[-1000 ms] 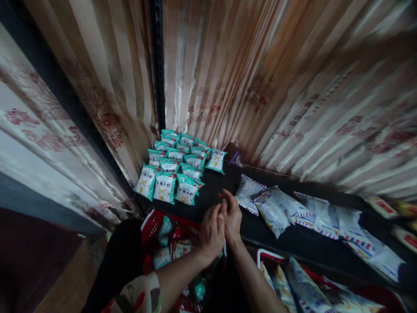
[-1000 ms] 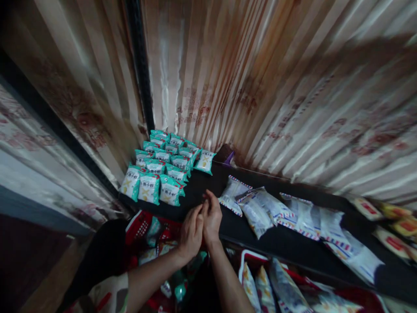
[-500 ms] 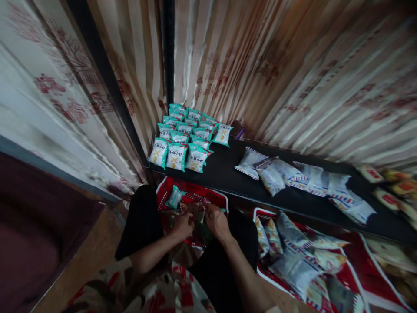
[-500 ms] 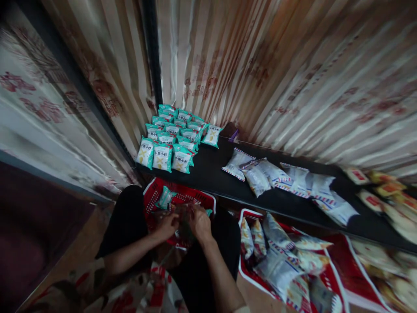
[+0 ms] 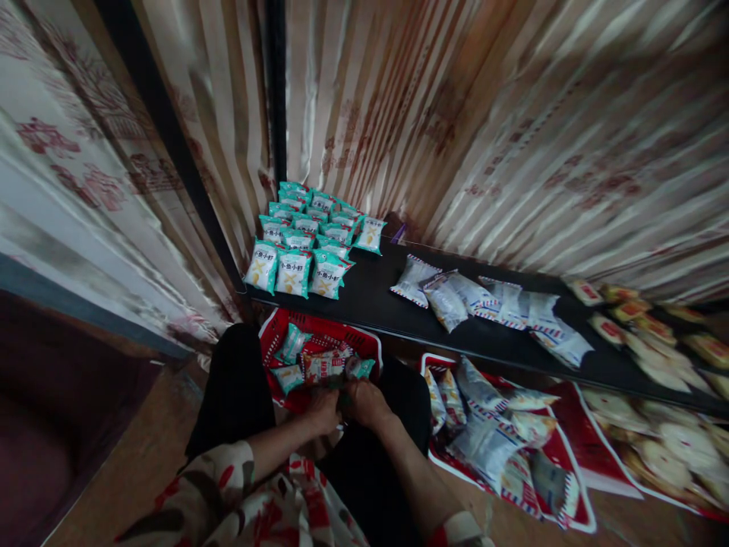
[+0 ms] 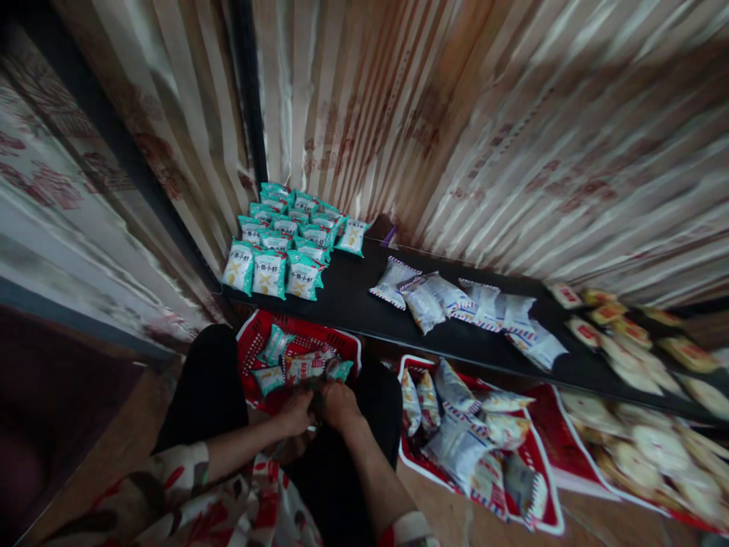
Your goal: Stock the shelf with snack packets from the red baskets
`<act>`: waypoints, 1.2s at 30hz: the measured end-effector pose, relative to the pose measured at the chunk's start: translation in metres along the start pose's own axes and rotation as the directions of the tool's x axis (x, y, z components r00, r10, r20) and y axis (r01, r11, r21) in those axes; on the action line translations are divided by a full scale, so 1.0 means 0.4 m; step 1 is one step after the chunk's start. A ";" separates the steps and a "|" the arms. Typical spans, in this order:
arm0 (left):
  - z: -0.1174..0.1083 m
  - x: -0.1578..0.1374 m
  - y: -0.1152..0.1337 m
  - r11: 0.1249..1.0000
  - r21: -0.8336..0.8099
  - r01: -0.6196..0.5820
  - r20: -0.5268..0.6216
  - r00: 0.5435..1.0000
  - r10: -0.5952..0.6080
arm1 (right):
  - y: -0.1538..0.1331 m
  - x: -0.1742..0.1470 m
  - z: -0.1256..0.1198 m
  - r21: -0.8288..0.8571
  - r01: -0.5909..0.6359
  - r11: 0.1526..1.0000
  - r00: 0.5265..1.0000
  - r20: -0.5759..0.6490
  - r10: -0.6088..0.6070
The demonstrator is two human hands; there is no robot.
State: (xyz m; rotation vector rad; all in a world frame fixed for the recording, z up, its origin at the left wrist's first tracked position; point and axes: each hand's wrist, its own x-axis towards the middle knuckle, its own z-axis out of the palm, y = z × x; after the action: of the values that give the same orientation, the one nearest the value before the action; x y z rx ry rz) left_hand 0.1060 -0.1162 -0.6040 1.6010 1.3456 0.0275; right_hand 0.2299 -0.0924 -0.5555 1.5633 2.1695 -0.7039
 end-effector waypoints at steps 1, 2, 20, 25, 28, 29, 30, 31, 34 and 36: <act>-0.005 0.001 -0.001 1.000 0.009 -0.003 -0.014 1.000 0.003 | 0.002 0.001 0.000 0.005 0.001 1.000 1.000 -0.003 -0.001; -0.010 0.001 -0.002 1.000 0.017 -0.009 -0.029 1.000 0.010 | 0.004 0.001 -0.002 0.012 0.007 1.000 1.000 -0.006 -0.006; -0.126 -0.022 -0.032 0.980 0.001 -0.199 -0.227 0.954 0.194 | 0.031 -0.044 -0.137 0.487 0.328 0.809 0.929 -0.321 -0.184; -0.172 -0.034 0.000 0.950 -0.098 -0.298 -0.265 0.928 0.263 | 0.058 -0.042 -0.179 0.639 0.385 0.667 0.879 -0.474 -0.052; -0.191 -0.034 0.021 0.936 -0.158 -0.313 -0.291 0.921 0.259 | 0.068 -0.045 -0.190 0.706 0.364 0.608 0.855 -0.512 0.082; -0.196 -0.033 0.028 0.935 -0.179 -0.305 -0.308 0.920 0.241 | 0.069 -0.048 -0.193 0.733 0.350 0.583 0.848 -0.513 0.136; -0.200 -0.031 0.035 0.936 -0.198 -0.292 -0.324 0.920 0.218 | 0.069 -0.053 -0.194 0.765 0.332 0.553 0.843 -0.503 0.190; -0.204 -0.029 0.043 0.937 -0.215 -0.277 -0.340 0.920 0.194 | 0.067 -0.058 -0.195 0.800 0.312 0.513 0.842 -0.483 0.241; -0.217 -0.022 0.072 0.933 -0.247 -0.262 -0.374 0.914 0.157 | 0.055 -0.077 -0.194 0.892 0.286 0.349 0.866 -0.397 0.304; -0.228 -0.016 0.096 0.926 -0.257 -0.277 -0.401 0.902 0.159 | 0.046 -0.086 -0.190 0.916 0.322 0.238 0.895 -0.377 0.241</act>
State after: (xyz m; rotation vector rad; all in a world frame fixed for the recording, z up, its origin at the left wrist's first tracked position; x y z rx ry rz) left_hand 0.0791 -0.0570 -0.5290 1.5151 1.3532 0.6836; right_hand 0.2575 -0.0688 -0.4779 2.4253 2.0595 -2.3064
